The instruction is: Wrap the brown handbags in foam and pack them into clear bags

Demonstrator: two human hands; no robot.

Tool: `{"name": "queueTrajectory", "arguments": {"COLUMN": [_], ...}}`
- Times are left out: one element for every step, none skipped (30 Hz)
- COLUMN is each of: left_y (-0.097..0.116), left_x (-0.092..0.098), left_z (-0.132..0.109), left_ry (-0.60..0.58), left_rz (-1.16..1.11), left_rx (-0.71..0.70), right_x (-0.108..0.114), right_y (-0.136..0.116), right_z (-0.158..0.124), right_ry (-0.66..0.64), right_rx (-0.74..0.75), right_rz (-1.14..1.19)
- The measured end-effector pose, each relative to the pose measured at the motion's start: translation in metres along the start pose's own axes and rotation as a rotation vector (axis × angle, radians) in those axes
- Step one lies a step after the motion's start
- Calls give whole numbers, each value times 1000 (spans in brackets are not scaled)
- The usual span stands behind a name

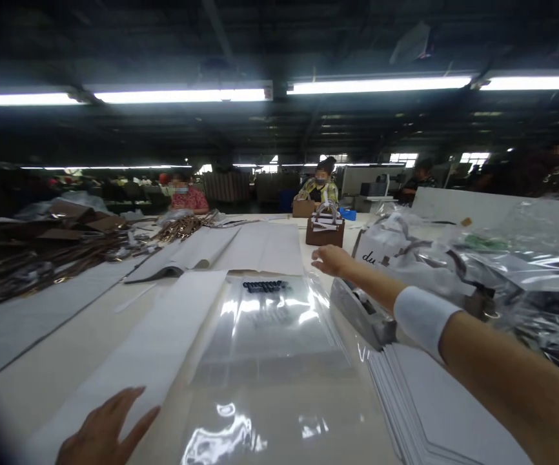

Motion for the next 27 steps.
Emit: {"name": "queueTrajectory", "arguments": {"left_y": [13, 30, 48, 68, 88, 110, 130, 150, 167, 183, 195, 205, 212, 217, 219, 219, 219, 217, 216, 215, 215, 215, 216, 218, 221, 224, 227], "left_x": [10, 18, 24, 26, 25, 20, 11, -1, -16, -33, -52, -71, -90, -108, -123, -135, -145, -152, -158, -162, -165, -168, -171, -175, -179, -183, -188], "left_z": [4, 8, 13, 19, 25, 31, 39, 46, 54, 62, 70, 78, 86, 94, 102, 110, 118, 126, 134, 141, 149, 156, 163, 168, 172, 175, 176], "left_ry": [8, 12, 8, -10, -35, -69, -103, -135, -165, -191, -218, -249, -279, -303, -320, -332, -345, -361, -379, -386, -376, -350, -311, -271, -233, -202, -176], "left_rz": [-3, -12, -22, -30, -33, -31, -28, -25, -23, -23, -25, -29, -34, -40, -47, -55, -64, -72, -77, -77, -71, -62, -50, -37, -21, -4, 17], "left_rx": [-28, -71, -116, -162, -201, -237, -271, -300, -325, -347, -366, -384, -399, -415, -431, -449, -473, -501, -528, -546, -555, -564, -570, -578, -586, -589, -584], "right_x": [11, 19, 26, 31, 35, 36, 36, 34, 31, 26, 20, 13, 5, -4, -15, -26, -38, -49, -61, -71, -81, -89, -95, -100, -103, -106, -108], "right_y": [9, 16, 24, 31, 38, 44, 51, 57, 64, 70, 75, 81, 86, 91, 95, 100, 104, 109, 114, 119, 125, 132, 139, 147, 156, 165, 176], "right_z": [-5, -10, -13, -16, -17, -17, -15, -12, -7, -2, 5, 13, 22, 31, 41, 52, 62, 73, 84, 94, 103, 112, 121, 129, 138, 145, 153], "right_ry": [16, 29, 41, 50, 56, 61, 63, 62, 58, 51, 42, 30, 15, -2, -20, -39, -59, -77, -94, -107, -117, -122, -123, -121, -115, -108, -98], "right_rx": [-9, -15, -19, -24, -30, -37, -44, -51, -58, -64, -68, -69, -70, -71, -73, -78, -84, -93, -104, -119, -136, -155, -175, -197, -219, -242, -267], "right_rz": [-9, -15, -20, -22, -23, -23, -21, -20, -18, -16, -16, -16, -19, -22, -27, -31, -34, -36, -36, -34, -30, -25, -18, -10, -1, 9, 18]}}
Point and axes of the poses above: each hand's wrist, its own z-axis towards the middle knuckle, its own x-axis out of the back of the hand, y = z × x, the point moved 3 cm from there along z, towards the middle knuckle, and after that the axes turned 5 degrees about -z, right-handed, at the moved point
